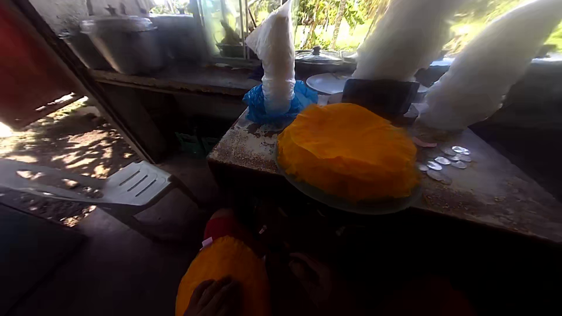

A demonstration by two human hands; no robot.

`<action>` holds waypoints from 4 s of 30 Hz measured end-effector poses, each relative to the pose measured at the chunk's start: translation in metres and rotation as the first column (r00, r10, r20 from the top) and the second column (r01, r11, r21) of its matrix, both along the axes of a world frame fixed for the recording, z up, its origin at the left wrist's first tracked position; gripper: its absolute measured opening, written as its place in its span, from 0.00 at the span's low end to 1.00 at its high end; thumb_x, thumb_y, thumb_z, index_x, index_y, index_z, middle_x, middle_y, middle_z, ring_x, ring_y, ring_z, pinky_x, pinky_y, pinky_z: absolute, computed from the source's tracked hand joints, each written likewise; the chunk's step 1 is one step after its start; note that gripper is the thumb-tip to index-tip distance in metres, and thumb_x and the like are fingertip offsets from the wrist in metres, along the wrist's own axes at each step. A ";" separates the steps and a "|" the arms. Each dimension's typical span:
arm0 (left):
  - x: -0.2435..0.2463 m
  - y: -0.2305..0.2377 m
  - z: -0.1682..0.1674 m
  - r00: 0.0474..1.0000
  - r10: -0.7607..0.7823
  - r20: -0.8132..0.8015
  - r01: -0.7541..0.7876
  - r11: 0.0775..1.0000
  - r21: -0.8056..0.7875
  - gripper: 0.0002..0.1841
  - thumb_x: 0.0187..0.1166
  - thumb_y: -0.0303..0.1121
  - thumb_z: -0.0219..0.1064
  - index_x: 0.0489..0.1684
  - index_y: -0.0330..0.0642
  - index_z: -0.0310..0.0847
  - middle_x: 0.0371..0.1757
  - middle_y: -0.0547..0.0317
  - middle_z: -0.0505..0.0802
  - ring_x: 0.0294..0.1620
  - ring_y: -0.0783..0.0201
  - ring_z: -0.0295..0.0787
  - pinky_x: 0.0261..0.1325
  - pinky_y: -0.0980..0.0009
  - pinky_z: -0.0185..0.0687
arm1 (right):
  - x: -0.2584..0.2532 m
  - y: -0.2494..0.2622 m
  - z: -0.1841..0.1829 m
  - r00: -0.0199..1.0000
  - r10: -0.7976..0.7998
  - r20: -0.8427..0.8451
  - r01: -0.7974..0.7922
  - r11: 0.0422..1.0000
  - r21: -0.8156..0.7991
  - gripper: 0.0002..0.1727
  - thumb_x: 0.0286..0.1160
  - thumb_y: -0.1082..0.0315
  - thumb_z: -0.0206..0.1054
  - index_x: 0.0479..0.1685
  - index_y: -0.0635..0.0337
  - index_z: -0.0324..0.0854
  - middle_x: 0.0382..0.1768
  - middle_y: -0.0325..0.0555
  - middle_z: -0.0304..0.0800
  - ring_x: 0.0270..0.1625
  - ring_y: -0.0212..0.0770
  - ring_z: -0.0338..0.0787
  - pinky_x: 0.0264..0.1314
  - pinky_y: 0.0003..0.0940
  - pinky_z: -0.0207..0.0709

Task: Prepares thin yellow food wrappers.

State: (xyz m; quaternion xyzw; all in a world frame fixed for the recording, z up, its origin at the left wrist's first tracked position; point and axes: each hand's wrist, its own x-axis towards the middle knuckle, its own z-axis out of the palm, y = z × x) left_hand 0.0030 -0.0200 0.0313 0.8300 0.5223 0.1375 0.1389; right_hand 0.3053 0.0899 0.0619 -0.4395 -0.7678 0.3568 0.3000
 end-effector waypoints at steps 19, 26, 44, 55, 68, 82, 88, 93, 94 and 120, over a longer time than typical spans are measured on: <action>0.007 0.008 -0.007 0.976 0.010 0.219 -0.040 0.990 0.134 0.31 0.76 0.57 0.73 0.69 0.44 0.84 0.75 0.49 0.87 0.85 0.45 0.71 0.87 0.34 0.55 | -0.048 0.016 -0.024 0.951 -0.184 -0.249 -0.074 0.645 -0.760 0.19 0.76 0.66 0.72 0.61 0.63 0.77 0.38 0.53 0.92 0.33 0.46 0.95 0.33 0.41 0.91; 0.045 0.028 0.033 0.961 0.189 0.203 -0.207 0.976 0.068 0.29 0.67 0.61 0.79 0.48 0.42 0.88 0.50 0.52 0.93 0.52 0.56 0.91 0.56 0.55 0.86 | -0.071 0.027 0.004 0.923 -0.109 -0.369 -0.218 0.642 -0.735 0.23 0.75 0.66 0.73 0.66 0.61 0.74 0.38 0.49 0.91 0.31 0.43 0.93 0.32 0.37 0.90; 0.019 0.018 0.034 0.284 0.609 0.740 -0.054 0.781 -0.622 0.11 0.87 0.25 0.62 0.48 0.29 0.91 0.39 0.46 0.95 0.40 0.58 0.93 0.51 0.59 0.92 | -0.073 -0.001 0.005 0.945 0.100 -0.311 -0.309 0.581 -0.753 0.20 0.82 0.49 0.70 0.49 0.59 0.82 0.37 0.46 0.96 0.36 0.43 0.98 0.40 0.40 0.95; 0.031 0.030 0.035 0.441 0.565 0.697 -0.167 0.815 -0.555 0.08 0.87 0.29 0.64 0.48 0.33 0.85 0.34 0.51 0.95 0.28 0.58 0.94 0.33 0.62 0.96 | -0.075 0.000 0.004 0.960 0.279 -0.035 -0.251 0.796 -0.551 0.15 0.81 0.50 0.67 0.45 0.53 0.86 0.32 0.36 0.89 0.32 0.29 0.89 0.39 0.30 0.85; 0.039 0.030 0.024 0.444 0.516 0.733 -0.130 0.846 -0.517 0.07 0.85 0.26 0.66 0.46 0.32 0.89 0.35 0.51 0.94 0.29 0.59 0.93 0.36 0.63 0.95 | -0.070 0.000 0.002 0.984 0.171 -0.055 -0.177 0.871 -0.458 0.11 0.79 0.57 0.64 0.38 0.51 0.89 0.25 0.33 0.88 0.28 0.27 0.87 0.32 0.29 0.83; 0.041 0.027 0.019 0.428 0.503 0.751 -0.141 0.858 -0.494 0.07 0.85 0.24 0.64 0.45 0.31 0.88 0.32 0.50 0.94 0.29 0.58 0.94 0.36 0.63 0.96 | -0.066 0.006 -0.009 0.950 0.119 -0.290 -0.284 0.716 -0.637 0.08 0.80 0.65 0.66 0.39 0.56 0.89 0.32 0.42 0.96 0.31 0.39 0.97 0.37 0.38 0.95; 0.041 0.026 0.022 0.384 0.530 0.756 -0.135 0.842 -0.522 0.07 0.85 0.23 0.62 0.44 0.30 0.86 0.31 0.49 0.94 0.29 0.58 0.94 0.36 0.63 0.95 | -0.066 0.005 -0.007 0.944 0.077 -0.320 -0.283 0.686 -0.670 0.08 0.82 0.65 0.66 0.40 0.57 0.89 0.33 0.45 0.97 0.32 0.41 0.98 0.38 0.39 0.95; 0.038 0.021 0.023 0.443 0.477 0.759 -0.094 0.866 -0.490 0.05 0.84 0.21 0.62 0.41 0.31 0.84 0.32 0.51 0.94 0.31 0.58 0.95 0.38 0.62 0.96 | -0.067 0.007 -0.008 0.949 0.098 -0.299 -0.276 0.712 -0.646 0.15 0.80 0.52 0.71 0.44 0.56 0.86 0.35 0.43 0.94 0.34 0.39 0.96 0.39 0.37 0.94; 0.038 0.019 0.022 0.465 0.462 0.755 -0.092 0.874 -0.478 0.05 0.84 0.22 0.62 0.41 0.32 0.84 0.32 0.51 0.94 0.31 0.58 0.94 0.37 0.62 0.95 | -0.068 0.006 -0.007 0.955 0.121 -0.272 -0.269 0.742 -0.614 0.15 0.79 0.51 0.72 0.45 0.54 0.87 0.36 0.40 0.94 0.35 0.36 0.94 0.40 0.35 0.92; 0.007 0.005 0.025 0.555 0.542 0.631 -0.056 0.781 -0.622 0.08 0.85 0.30 0.65 0.40 0.36 0.86 0.28 0.55 0.94 0.22 0.63 0.91 0.26 0.64 0.91 | -0.098 0.005 -0.005 0.937 0.350 0.016 -0.322 0.877 -0.357 0.30 0.73 0.38 0.72 0.65 0.51 0.87 0.51 0.40 0.91 0.46 0.31 0.89 0.53 0.31 0.85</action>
